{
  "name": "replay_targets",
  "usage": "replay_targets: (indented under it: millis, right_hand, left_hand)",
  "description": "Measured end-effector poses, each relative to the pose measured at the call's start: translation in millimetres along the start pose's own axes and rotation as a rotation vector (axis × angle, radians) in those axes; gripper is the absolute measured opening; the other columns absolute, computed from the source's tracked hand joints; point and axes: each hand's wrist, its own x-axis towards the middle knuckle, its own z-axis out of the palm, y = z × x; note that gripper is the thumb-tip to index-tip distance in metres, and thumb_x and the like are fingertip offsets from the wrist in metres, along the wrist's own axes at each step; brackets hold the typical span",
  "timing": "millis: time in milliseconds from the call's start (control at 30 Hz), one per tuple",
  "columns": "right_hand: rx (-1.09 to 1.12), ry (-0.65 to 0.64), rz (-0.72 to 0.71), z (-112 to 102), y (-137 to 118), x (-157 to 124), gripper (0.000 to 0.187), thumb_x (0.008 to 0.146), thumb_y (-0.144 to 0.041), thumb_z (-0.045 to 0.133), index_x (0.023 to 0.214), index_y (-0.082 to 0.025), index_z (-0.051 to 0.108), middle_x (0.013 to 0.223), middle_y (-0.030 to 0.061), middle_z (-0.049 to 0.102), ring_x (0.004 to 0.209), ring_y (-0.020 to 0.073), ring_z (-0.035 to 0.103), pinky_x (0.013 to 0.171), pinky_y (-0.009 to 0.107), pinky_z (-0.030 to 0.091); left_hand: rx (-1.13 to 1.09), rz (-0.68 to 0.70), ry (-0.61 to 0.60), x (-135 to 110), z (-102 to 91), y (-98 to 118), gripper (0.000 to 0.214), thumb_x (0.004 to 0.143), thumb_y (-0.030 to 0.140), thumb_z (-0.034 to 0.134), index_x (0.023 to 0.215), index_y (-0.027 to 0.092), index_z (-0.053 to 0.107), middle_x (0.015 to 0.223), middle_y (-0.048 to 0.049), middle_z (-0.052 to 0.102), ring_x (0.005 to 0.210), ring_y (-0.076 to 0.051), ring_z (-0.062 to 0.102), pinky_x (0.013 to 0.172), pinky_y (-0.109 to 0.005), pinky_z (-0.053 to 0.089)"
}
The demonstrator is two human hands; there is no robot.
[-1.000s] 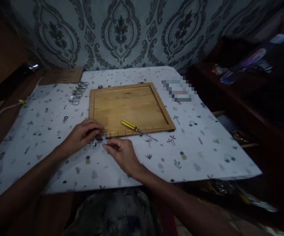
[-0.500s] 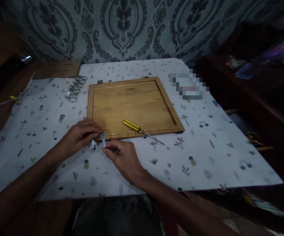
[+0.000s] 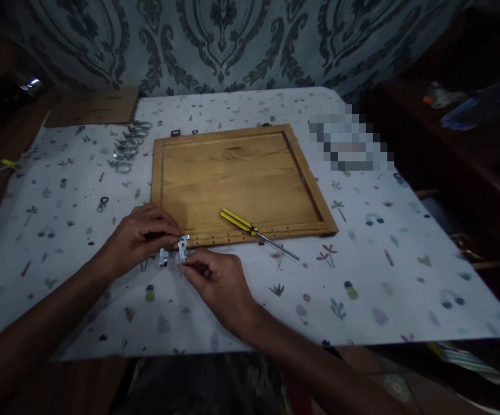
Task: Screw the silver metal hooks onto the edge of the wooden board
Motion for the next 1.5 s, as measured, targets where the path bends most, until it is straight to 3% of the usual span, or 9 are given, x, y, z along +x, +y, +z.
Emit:
replay_targets:
  millis: [333,633,1233,1500]
  right_hand:
    - [-0.076,0.008,-0.090,0.3,1.1,-1.4,0.013,0.091,-0.022,0.072,0.079,-0.020,0.077,0.066,-0.0017,0.075,0.057,0.0113,0.066,0.057,0.021,0.052]
    - [-0.145,0.000,-0.205,0.3,-0.8,-0.3,0.015,0.095,-0.019,0.068,0.082,-0.020,0.076,0.074,-0.0001,0.078,0.061,0.0117,0.069,0.062,0.022,0.055]
    - [-0.138,-0.054,-0.129,-0.7,-1.3,-0.7,0.017,0.097,-0.021,0.065,0.081,-0.020,0.073,0.073,-0.0001,0.075,0.063,0.0123,0.066,0.063,0.024,0.053]
    - [-0.164,-0.052,-0.119,0.6,-1.7,-0.8,0.015,0.096,-0.019,0.067,0.082,-0.021,0.073,0.075,-0.0004,0.076,0.066,0.0127,0.070,0.064,0.022,0.053]
  left_hand:
    - [0.033,0.009,-0.022,1.0,-0.3,0.6,0.009,0.096,0.029,0.073,0.091,0.024,0.079,0.090,-0.0012,0.077,0.088,-0.020,0.067,0.086,-0.038,0.044]
    - [0.031,0.015,-0.023,0.8,-1.1,2.0,0.012,0.096,0.026,0.071,0.087,0.023,0.078,0.089,-0.0012,0.077,0.087,-0.020,0.067,0.086,-0.039,0.043]
    - [0.037,-0.022,-0.037,1.7,-1.4,4.1,0.016,0.098,0.031,0.069,0.084,0.025,0.076,0.088,0.0001,0.076,0.088,-0.020,0.067,0.088,-0.040,0.044]
    - [0.046,-0.063,-0.064,4.7,-2.4,8.6,0.013,0.093,0.025,0.073,0.080,0.023,0.074,0.088,0.0000,0.077,0.090,-0.021,0.066,0.088,-0.040,0.041]
